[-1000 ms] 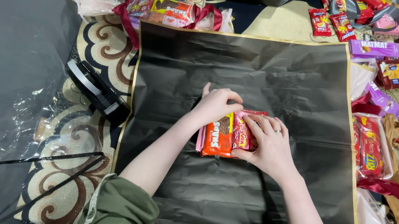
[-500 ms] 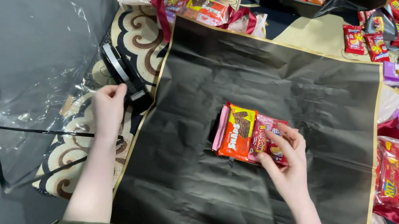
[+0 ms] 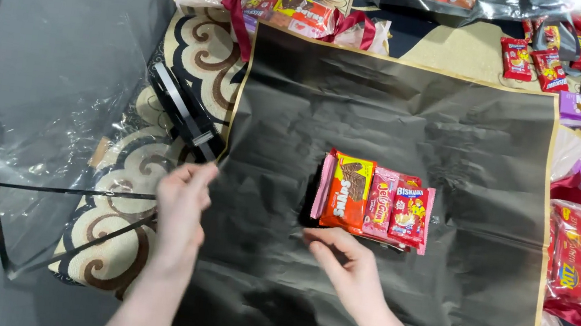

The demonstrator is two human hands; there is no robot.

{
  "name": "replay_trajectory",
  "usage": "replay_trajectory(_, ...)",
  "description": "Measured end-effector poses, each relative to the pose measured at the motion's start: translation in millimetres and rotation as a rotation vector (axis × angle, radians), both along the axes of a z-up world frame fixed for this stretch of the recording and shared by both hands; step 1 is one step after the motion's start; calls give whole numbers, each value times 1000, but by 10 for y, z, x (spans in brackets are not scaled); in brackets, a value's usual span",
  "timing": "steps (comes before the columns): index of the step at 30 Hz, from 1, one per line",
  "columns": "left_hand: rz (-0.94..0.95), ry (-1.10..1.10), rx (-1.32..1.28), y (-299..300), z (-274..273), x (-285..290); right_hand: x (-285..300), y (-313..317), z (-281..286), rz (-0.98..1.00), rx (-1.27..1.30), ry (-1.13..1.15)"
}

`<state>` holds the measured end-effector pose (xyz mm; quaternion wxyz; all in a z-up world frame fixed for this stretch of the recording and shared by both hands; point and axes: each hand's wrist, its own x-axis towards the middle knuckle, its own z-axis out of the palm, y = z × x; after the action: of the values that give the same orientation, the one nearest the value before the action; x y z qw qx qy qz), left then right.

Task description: A person is arranging various snack packets on a piece of black wrapping paper and folding the paper to create a gift arrangement, using a stapler to secure the folds.

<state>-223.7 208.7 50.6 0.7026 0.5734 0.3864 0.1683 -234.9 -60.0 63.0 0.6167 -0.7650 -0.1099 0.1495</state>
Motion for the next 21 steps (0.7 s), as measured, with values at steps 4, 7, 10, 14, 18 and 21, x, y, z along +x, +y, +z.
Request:
replay_trajectory(4,-33,-15,-189,-544,-194,-519,-43,378,-81,53,57,322)
replay_trajectory(7,-9,49,-221,-670,-215,-671,-53,564,-60,104,-54,433)
replay_trajectory(10,-42,34,-223,-696,-246,-678,-36,679,-101,103,6,419)
replay_trajectory(14,-25,14,-241,-702,-379,-685,29,773,-205,-4,239,548)
replay_trajectory(18,-12,29,-179,-705,-435,-718,104,806,-177,-13,116,624)
replay_trajectory(21,-1,-8,-205,-738,-315,-702,86,829,-150,39,128,641)
